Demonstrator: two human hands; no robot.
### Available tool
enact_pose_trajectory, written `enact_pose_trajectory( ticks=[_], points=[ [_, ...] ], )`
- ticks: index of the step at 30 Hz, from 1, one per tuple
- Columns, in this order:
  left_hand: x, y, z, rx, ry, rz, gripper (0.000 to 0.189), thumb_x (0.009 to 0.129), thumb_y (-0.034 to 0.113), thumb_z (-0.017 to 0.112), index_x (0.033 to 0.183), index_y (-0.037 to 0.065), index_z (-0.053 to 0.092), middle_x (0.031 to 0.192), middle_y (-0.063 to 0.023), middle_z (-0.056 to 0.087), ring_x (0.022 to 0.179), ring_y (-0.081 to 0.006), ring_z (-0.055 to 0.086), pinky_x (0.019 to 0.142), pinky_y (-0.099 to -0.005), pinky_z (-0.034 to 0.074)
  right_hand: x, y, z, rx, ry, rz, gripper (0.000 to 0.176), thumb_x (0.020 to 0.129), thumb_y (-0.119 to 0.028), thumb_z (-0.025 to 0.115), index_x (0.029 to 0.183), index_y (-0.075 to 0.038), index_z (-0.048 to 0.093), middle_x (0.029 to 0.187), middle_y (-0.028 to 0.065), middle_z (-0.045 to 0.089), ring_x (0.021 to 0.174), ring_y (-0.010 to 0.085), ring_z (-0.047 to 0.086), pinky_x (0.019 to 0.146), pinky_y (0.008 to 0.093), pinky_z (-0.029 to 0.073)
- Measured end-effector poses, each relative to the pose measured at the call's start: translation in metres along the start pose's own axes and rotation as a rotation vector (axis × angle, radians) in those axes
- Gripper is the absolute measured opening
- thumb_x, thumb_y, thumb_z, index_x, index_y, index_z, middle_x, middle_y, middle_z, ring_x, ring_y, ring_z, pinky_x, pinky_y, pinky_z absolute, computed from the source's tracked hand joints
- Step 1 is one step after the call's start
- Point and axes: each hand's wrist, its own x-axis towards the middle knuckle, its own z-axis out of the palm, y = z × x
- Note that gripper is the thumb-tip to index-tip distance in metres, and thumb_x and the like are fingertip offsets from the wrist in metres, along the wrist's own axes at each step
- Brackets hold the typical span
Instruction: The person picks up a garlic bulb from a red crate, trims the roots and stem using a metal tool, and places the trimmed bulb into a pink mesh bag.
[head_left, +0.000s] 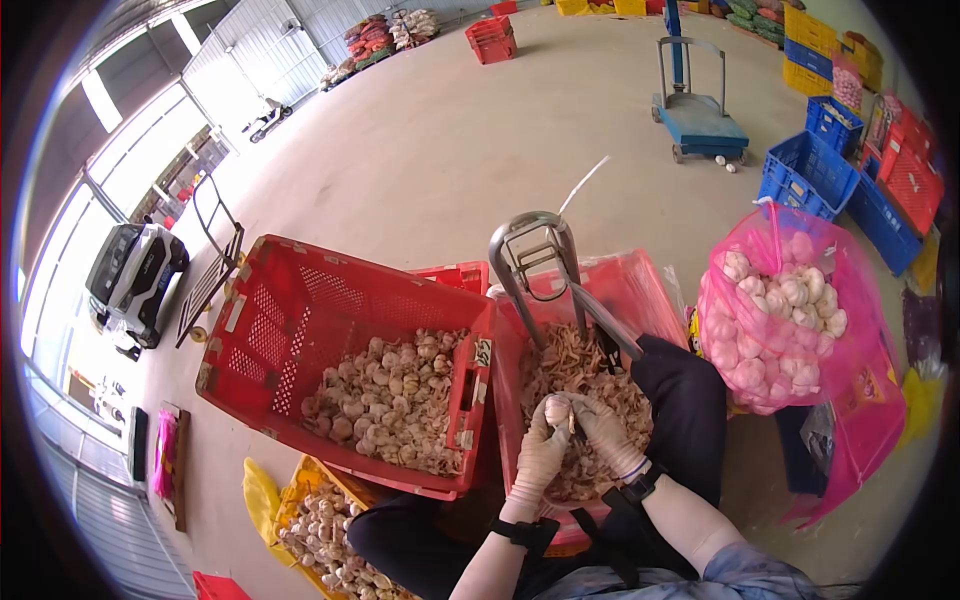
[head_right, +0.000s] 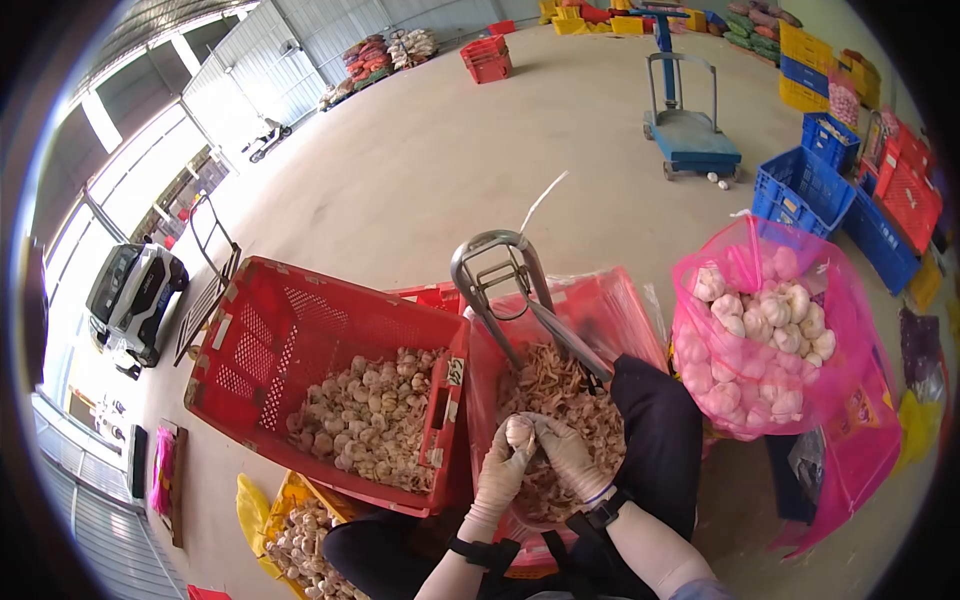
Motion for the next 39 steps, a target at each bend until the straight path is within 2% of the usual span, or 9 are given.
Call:
enact_pose_trajectory(
  ticks=[8,13,18,21,24,27,32,34,39],
  points=[
    [-0.01,0.037,-0.024,0.39,-0.126,0.018,0.052,0.087,0.009,0.063,0.136,0.005,0.042,0.104,-0.0204,0.065,0.102,-0.0305,0.065,0.085,-0.0352,0.05,-0.003,-0.022,0.004,-0.514,-0.16,-0.226,0.027,0.086,-0.016,0.071,0.11,-0.006,0.063,0.097,0.0035,0.064,0.09,0.0119,0.059,0.084,0.0265,0.047],
    [-0.011,0.02,-0.033,0.51,-0.129,0.024,0.05,0.089,0.011,0.063,0.135,0.005,0.043,0.097,-0.019,0.066,0.092,-0.026,0.068,0.079,-0.0351,0.051,-0.002,-0.012,0.004,-0.604,-0.182,-0.484,0.015,0.087,-0.01,0.068,0.099,-0.005,0.061,0.093,0.0071,0.063,0.086,0.0182,0.062,0.078,0.0301,0.049],
    [-0.014,-0.002,-0.04,-0.059,-0.142,-0.228,0.05,0.089,0.013,0.065,0.135,0.004,0.044,0.11,-0.0074,0.064,0.1,-0.0139,0.061,0.087,-0.0293,0.049,0.003,-0.003,0.005,-0.86,-0.07,-0.619,0.004,0.089,-0.005,0.061,0.089,-0.003,0.058,0.087,0.0127,0.062,0.082,0.027,0.063,0.072,0.0347,0.049],
    [-0.018,0.009,-0.043,-0.307,-0.178,-0.281,0.045,0.092,0.011,0.061,0.134,0.004,0.044,0.111,-0.0062,0.061,0.098,-0.014,0.061,0.086,-0.0274,0.05,0.011,-0.001,-0.005,-0.909,-0.128,-0.234,0.009,0.089,-0.009,0.06,0.096,-0.003,0.06,0.092,0.0157,0.065,0.087,0.0301,0.064,0.076,0.0373,0.05],
    [-0.019,0.021,-0.045,-0.594,-0.155,-0.314,0.051,0.09,0.006,0.061,0.136,0.006,0.04,0.112,-0.0054,0.06,0.098,-0.0137,0.061,0.087,-0.0283,0.051,0.026,0.0,-0.017,-1.763,-0.579,0.39,0.029,0.09,-0.021,0.057,0.11,-0.001,0.062,0.104,0.0231,0.065,0.094,0.0371,0.064,0.08,0.0414,0.051],
    [-0.013,0.011,-0.047,-0.233,-0.146,-0.265,0.06,0.086,0.003,0.064,0.139,0.007,0.036,0.117,-0.0073,0.059,0.1,-0.0151,0.061,0.087,-0.0295,0.051,0.011,-0.008,-0.015,-1.047,-0.148,-0.052,0.032,0.089,-0.023,0.061,0.113,-0.002,0.062,0.105,0.0194,0.065,0.097,0.0327,0.064,0.082,0.0403,0.05],
    [-0.009,0.01,-0.048,0.195,-0.242,-0.12,0.071,0.082,0.0,0.064,0.144,0.005,0.029,0.115,-0.0087,0.06,0.098,-0.014,0.061,0.086,-0.0291,0.05,0.006,-0.022,0.004,-0.689,-0.492,-0.403,0.021,0.086,-0.012,0.067,0.104,-0.001,0.064,0.093,0.0066,0.057,0.085,0.0171,0.058,0.082,0.0294,0.046],
    [-0.011,0.034,-0.046,0.539,-0.263,-0.05,0.081,0.077,-0.004,0.062,0.147,0.004,0.023,0.112,-0.0082,0.059,0.099,-0.0126,0.06,0.09,-0.027,0.047,0.007,-0.013,0.001,-0.573,-0.496,-0.318,0.015,0.086,-0.009,0.065,0.099,-0.001,0.063,0.09,0.0057,0.057,0.083,0.0162,0.057,0.08,0.0282,0.047],
    [-0.013,-0.004,-0.046,0.358,-0.316,-0.169,0.084,0.079,0.001,0.065,0.149,0.009,0.019,0.101,-0.0096,0.06,0.091,-0.017,0.06,0.088,-0.0311,0.048,0.01,0.013,0.002,-0.41,-0.223,-0.127,0.003,0.086,-0.001,0.06,0.089,-0.001,0.061,0.078,0.0029,0.059,0.073,0.0115,0.059,0.068,0.0254,0.048]
  ],
)
